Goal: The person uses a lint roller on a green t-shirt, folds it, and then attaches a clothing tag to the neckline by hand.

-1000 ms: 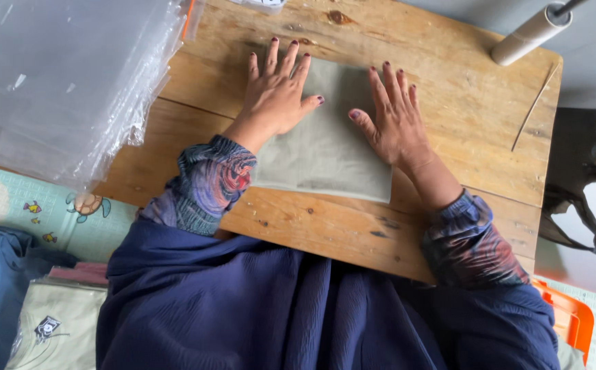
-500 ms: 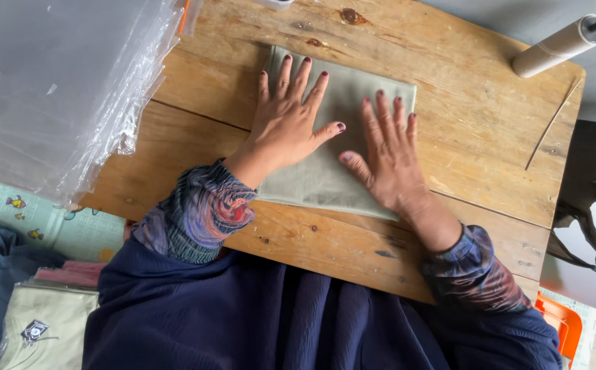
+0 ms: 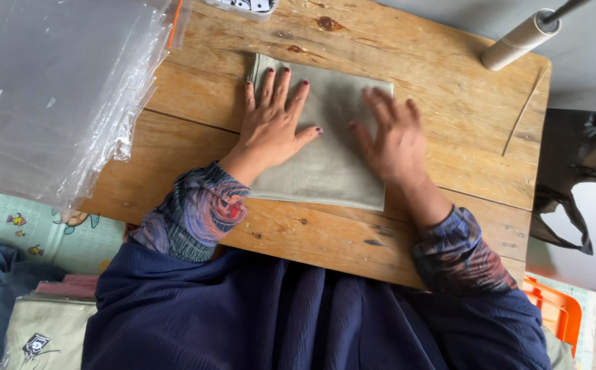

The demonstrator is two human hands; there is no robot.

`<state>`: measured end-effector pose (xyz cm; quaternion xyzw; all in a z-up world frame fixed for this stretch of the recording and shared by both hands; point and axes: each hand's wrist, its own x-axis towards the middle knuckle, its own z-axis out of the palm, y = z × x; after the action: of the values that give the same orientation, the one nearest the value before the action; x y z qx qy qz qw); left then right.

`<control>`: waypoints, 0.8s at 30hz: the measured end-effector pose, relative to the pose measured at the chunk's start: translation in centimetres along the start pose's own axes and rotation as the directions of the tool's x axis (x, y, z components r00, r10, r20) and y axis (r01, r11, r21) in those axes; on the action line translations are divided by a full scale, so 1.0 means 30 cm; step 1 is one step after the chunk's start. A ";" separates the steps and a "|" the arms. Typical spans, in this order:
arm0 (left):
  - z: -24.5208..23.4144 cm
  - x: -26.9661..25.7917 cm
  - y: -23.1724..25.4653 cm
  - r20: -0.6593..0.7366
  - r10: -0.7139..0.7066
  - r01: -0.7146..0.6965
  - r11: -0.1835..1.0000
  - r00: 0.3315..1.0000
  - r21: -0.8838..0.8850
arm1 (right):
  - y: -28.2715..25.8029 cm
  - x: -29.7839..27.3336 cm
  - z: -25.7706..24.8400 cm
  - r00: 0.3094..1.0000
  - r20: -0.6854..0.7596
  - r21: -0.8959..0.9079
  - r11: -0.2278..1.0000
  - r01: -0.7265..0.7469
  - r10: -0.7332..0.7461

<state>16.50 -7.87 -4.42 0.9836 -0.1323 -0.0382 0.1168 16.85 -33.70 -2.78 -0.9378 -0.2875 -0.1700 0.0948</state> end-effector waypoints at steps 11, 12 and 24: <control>-0.199 -0.339 0.105 0.094 -0.064 0.091 -0.051 0.994 -0.995 | 0.224 0.008 0.092 0.780 0.296 0.134 0.784 -0.606 0.551; -0.165 -0.345 0.100 0.193 -0.088 0.166 -0.251 0.977 -0.954 | 0.236 0.021 0.113 0.776 0.316 0.198 0.762 -0.617 0.546; -0.155 -0.214 0.298 0.436 -0.116 0.180 -0.794 0.893 -0.580 | -0.203 -0.007 -0.332 0.957 -0.289 0.498 0.849 0.175 -0.027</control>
<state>8.56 -13.50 2.53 0.2376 0.2181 -0.1777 0.9297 10.58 -31.56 6.85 -0.8285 -0.3562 -0.2178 0.3733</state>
